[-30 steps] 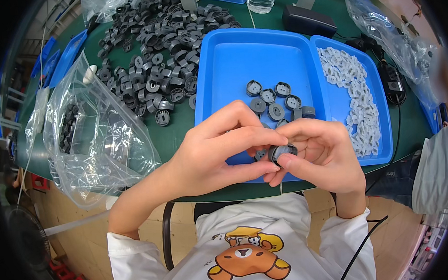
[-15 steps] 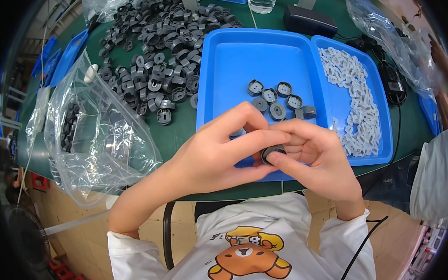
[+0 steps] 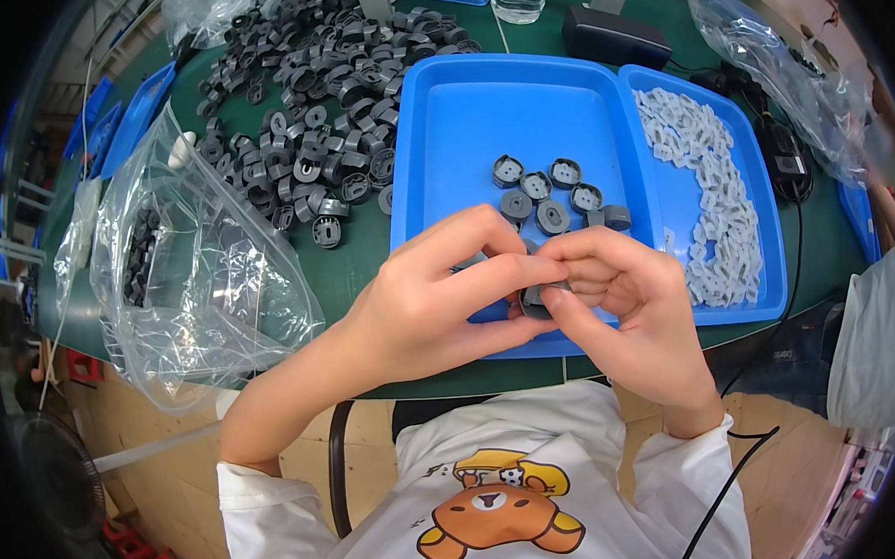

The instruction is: The person assembles small plastic components by hand, inserting one part into another, at a factory station.

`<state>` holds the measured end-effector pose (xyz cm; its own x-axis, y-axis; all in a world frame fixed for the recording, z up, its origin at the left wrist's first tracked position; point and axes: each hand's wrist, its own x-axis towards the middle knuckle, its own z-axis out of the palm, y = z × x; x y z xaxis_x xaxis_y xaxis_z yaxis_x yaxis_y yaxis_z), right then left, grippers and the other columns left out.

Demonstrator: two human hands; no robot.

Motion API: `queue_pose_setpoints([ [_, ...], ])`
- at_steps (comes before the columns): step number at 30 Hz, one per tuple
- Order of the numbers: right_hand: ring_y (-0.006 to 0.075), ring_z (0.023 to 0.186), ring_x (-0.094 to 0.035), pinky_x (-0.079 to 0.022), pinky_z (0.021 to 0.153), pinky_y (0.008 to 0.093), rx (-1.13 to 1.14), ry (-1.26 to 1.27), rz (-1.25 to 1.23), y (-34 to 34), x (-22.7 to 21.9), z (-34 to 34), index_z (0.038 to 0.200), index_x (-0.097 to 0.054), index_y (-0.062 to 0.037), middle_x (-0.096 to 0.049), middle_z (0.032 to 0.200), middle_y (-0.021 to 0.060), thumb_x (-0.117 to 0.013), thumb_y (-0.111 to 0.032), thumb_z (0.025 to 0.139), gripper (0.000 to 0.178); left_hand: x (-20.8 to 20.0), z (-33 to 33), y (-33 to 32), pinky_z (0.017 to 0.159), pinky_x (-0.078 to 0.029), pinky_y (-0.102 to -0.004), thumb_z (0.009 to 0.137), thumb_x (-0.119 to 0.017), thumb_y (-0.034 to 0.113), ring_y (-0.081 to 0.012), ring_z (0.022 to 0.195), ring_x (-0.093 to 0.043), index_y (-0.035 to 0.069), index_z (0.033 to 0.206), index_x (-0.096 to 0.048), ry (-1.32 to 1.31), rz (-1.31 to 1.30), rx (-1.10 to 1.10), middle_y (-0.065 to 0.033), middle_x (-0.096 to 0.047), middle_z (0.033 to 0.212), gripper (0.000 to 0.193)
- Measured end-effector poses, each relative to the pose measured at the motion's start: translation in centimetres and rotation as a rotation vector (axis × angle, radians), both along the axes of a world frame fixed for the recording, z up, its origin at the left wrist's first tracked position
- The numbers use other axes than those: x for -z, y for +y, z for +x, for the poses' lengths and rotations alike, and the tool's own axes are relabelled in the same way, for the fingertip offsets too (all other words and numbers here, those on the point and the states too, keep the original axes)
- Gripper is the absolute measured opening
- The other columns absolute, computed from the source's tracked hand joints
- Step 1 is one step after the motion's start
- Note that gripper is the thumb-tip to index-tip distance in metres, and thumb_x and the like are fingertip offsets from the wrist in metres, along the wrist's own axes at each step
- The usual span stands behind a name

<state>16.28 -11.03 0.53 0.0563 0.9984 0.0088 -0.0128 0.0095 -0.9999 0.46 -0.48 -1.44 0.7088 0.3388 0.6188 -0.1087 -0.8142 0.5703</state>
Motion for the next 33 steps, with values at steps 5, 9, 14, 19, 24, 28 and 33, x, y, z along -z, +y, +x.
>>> queue_pose_setpoints([
  [5, 0.0129, 0.089, -0.064, -0.053, 0.078, 0.0249, 0.053, -0.112, 0.065, 0.3, 0.6, -0.1, 0.110, -0.052, 0.0053, -0.066, 0.093, 0.0116, -0.060, 0.004, 0.083, 0.027, 0.2, 0.1, 0.2, 0.055, -0.047, -0.0229, 0.056, -0.080, 0.002, -0.0126, 0.068, -0.057, 0.006, 0.095, -0.071, 0.002, 0.086, -0.027, -0.0037, -0.055, 0.082, 0.040],
  [9, 0.0132, 0.090, -0.063, -0.053, 0.077, 0.0274, 0.107, 0.034, 0.025, 0.1, -0.2, -0.4, 0.115, -0.049, 0.0027, -0.064, 0.095, 0.0109, -0.066, 0.002, 0.080, 0.039, -0.3, -0.2, 0.8, 0.071, -0.048, -0.0267, 0.066, -0.076, 0.002, -0.0148, 0.078, -0.058, 0.001, 0.104, -0.065, 0.029, -0.239, 0.037, -0.0056, -0.057, 0.088, 0.040],
  [14, 0.0269, 0.089, -0.057, -0.049, 0.075, 0.0342, 0.207, -0.789, 0.687, 0.1, -0.2, 0.3, 0.110, -0.049, -0.0037, -0.054, 0.108, 0.0127, -0.082, -0.004, 0.063, 0.057, -1.7, -0.9, 0.6, 0.092, -0.044, -0.0324, 0.087, -0.061, 0.013, -0.0189, 0.104, -0.058, -0.006, 0.118, -0.052, 0.009, -1.213, 0.355, -0.0118, -0.060, 0.110, 0.038],
  [19, 0.0291, 0.085, -0.058, -0.049, 0.071, 0.0354, 0.175, -0.754, 0.808, 0.5, 0.3, 0.1, 0.099, -0.052, -0.0035, -0.055, 0.104, 0.0136, -0.081, -0.003, 0.059, 0.049, -0.7, -0.8, 0.1, 0.094, -0.045, -0.0316, 0.091, -0.057, 0.007, -0.0172, 0.108, -0.056, -0.003, 0.123, -0.051, 0.009, -1.316, 0.559, -0.0110, -0.059, 0.115, 0.034],
  [24, 0.0248, 0.078, -0.058, -0.048, 0.063, 0.0321, 0.191, -0.809, 0.774, 0.5, -0.2, 0.0, 0.085, -0.054, -0.0048, -0.060, 0.096, 0.0140, -0.082, -0.001, 0.059, 0.039, -0.7, -0.8, 0.2, 0.092, -0.046, -0.0294, 0.092, -0.056, 0.009, -0.0161, 0.106, -0.056, -0.003, 0.123, -0.051, 0.070, -1.344, 0.574, -0.0108, -0.059, 0.115, 0.034],
  [28, 0.0247, 0.077, -0.058, -0.048, 0.061, 0.0316, 0.177, -0.820, 0.756, 0.6, -0.4, 0.0, 0.082, -0.055, -0.0033, -0.059, 0.095, 0.0136, -0.082, 0.000, 0.058, 0.036, -0.4, -0.8, 0.4, 0.090, -0.046, -0.0277, 0.093, -0.055, 0.012, -0.0151, 0.104, -0.057, -0.003, 0.122, -0.051, 0.111, -1.320, 0.547, -0.0107, -0.060, 0.114, 0.033],
  [33, 0.0288, 0.076, -0.057, -0.048, 0.063, 0.0343, 0.143, -0.763, 0.767, 0.7, 0.1, 0.2, 0.090, -0.055, 0.0017, -0.057, 0.088, 0.0128, -0.076, 0.004, 0.059, 0.038, -0.3, -0.6, 0.5, 0.092, -0.045, -0.0286, 0.094, -0.053, 0.014, -0.0166, 0.105, -0.057, -0.004, 0.123, -0.050, 0.122, -1.289, 0.547, -0.0117, -0.059, 0.115, 0.034],
])
